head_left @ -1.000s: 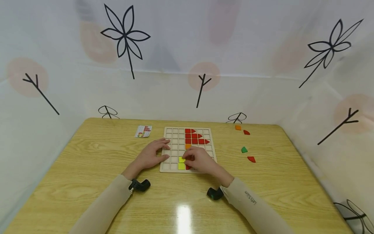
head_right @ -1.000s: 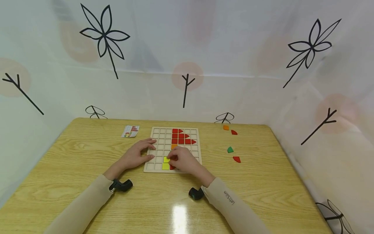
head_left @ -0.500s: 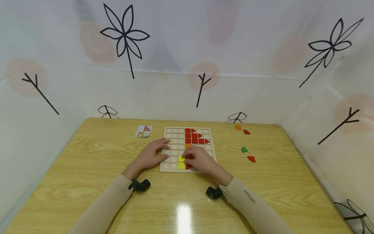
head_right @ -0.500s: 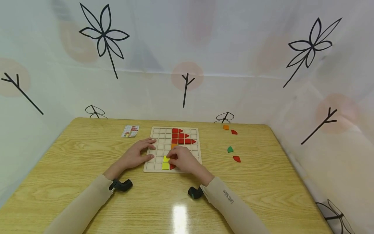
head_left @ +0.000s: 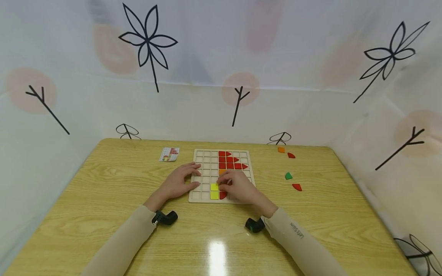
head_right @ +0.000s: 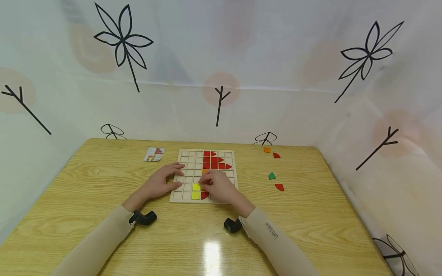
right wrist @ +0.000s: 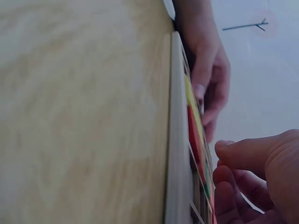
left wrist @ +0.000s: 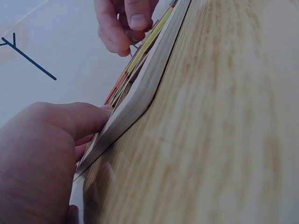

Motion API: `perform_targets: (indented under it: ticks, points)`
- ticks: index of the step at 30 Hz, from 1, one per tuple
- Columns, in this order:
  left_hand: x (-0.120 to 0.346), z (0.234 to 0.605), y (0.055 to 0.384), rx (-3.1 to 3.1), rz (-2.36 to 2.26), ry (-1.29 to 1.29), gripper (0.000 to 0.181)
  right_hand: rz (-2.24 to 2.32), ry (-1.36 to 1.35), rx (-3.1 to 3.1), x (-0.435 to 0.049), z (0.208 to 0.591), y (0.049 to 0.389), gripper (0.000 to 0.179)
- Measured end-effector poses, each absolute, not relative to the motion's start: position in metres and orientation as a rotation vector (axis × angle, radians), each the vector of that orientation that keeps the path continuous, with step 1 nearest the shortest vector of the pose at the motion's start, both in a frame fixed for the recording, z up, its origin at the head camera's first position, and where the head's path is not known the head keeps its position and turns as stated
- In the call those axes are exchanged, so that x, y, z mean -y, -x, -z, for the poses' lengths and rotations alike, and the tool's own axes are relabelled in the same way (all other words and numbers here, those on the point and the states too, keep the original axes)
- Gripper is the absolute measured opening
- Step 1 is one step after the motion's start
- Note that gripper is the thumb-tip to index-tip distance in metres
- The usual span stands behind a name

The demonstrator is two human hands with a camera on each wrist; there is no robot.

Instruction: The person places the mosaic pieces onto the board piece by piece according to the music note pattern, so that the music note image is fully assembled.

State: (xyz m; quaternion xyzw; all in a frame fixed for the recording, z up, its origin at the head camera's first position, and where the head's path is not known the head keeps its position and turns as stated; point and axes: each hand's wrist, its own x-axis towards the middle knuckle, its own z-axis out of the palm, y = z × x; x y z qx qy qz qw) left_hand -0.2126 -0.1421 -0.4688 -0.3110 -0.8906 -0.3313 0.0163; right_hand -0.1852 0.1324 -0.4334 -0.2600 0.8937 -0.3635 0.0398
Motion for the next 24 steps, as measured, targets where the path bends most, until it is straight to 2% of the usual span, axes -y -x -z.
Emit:
perform_targets:
  ticks: [10,24]
  points:
    - [0.142,0.470,0.213,2.753,1.011,0.983,0.030,1.215,0.650,-2.829,-0.186,0.431,0.207,0.015]
    - [0.141,0.467,0.211,2.754,1.019,0.988,0.030,1.461,0.132,-2.952,-0.282,0.441,0.246,0.032]
